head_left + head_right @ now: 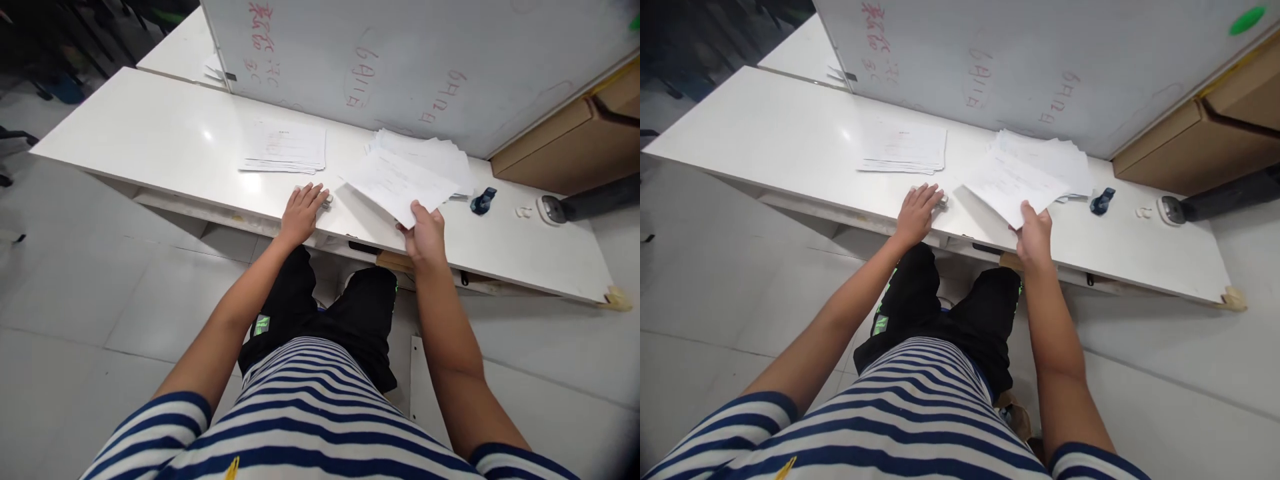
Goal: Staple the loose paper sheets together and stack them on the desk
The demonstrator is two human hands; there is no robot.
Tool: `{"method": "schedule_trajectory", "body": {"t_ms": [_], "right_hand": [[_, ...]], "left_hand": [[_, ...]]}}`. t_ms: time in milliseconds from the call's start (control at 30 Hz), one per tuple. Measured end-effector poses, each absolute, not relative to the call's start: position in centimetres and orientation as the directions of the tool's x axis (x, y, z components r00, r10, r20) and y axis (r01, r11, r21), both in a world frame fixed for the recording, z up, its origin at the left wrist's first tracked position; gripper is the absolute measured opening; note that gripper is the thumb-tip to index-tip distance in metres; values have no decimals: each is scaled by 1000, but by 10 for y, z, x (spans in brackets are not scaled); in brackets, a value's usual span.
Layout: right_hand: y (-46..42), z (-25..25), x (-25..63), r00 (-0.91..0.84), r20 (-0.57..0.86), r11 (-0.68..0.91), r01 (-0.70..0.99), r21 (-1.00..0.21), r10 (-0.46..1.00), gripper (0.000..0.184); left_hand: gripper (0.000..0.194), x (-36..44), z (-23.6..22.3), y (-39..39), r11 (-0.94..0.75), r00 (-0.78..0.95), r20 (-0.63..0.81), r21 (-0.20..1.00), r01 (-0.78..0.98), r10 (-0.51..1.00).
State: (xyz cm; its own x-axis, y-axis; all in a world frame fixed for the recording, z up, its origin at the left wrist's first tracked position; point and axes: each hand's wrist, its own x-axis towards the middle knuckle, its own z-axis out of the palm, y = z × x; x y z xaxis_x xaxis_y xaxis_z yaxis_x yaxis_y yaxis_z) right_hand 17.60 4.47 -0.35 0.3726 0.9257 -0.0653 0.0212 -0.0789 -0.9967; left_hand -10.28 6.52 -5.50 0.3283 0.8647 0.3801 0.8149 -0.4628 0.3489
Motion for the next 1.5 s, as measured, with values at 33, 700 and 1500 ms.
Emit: {"method": "schedule_trajectory", "body": {"t_ms": [33,700,1500], "right_hand": [[61,-1,166,356,-76,-88,16,-996,931,45],[183,-53,79,-76,348,229,877,-422,934,42],[129,-39,206,490,258,-378,844,-381,833,41]], "left_hand": [[60,-103,-55,65,-464,332,379,344,816,864],[60,-104,-54,60,-485,370,379,277,829,848],[58,-105,-58,64,-473,341,435,245,846,834]]}}
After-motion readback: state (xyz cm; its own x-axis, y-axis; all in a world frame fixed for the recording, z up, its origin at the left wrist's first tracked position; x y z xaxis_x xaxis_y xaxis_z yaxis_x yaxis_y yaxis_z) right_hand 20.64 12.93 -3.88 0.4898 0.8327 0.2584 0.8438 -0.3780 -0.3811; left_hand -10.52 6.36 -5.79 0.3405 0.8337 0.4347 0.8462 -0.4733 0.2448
